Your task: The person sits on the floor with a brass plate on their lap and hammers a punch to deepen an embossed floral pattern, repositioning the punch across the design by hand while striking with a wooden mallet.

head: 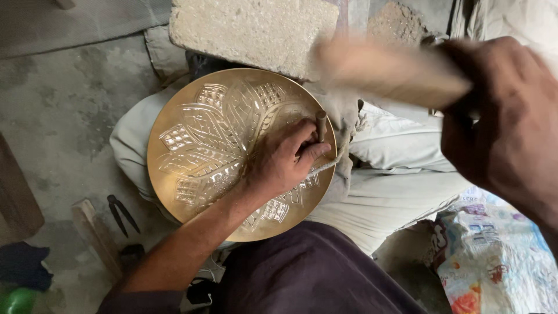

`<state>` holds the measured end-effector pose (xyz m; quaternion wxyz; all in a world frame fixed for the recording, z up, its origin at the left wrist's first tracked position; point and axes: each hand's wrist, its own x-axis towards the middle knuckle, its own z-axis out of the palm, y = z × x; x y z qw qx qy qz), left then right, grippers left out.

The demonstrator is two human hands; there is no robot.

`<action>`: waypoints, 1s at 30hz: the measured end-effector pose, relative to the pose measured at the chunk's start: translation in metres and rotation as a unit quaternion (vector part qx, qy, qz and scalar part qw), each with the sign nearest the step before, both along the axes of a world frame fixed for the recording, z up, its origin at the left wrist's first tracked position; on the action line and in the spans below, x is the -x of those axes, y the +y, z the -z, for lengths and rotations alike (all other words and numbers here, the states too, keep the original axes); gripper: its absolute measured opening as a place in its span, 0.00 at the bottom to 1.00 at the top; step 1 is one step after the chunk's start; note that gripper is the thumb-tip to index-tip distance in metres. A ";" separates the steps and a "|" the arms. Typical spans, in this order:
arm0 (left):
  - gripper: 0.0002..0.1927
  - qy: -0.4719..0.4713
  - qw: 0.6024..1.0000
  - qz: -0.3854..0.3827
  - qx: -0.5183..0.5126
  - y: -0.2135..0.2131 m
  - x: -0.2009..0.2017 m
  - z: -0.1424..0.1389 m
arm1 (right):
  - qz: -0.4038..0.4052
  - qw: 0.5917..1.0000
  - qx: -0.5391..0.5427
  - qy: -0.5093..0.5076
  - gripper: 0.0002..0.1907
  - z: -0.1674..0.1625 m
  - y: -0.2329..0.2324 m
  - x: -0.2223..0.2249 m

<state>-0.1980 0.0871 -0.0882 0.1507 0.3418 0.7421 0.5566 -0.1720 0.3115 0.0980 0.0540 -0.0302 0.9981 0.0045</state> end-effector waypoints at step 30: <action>0.11 0.011 0.999 0.027 0.035 0.011 -0.005 0.000 | 0.064 0.991 -0.105 -0.049 0.26 0.004 0.021 -0.019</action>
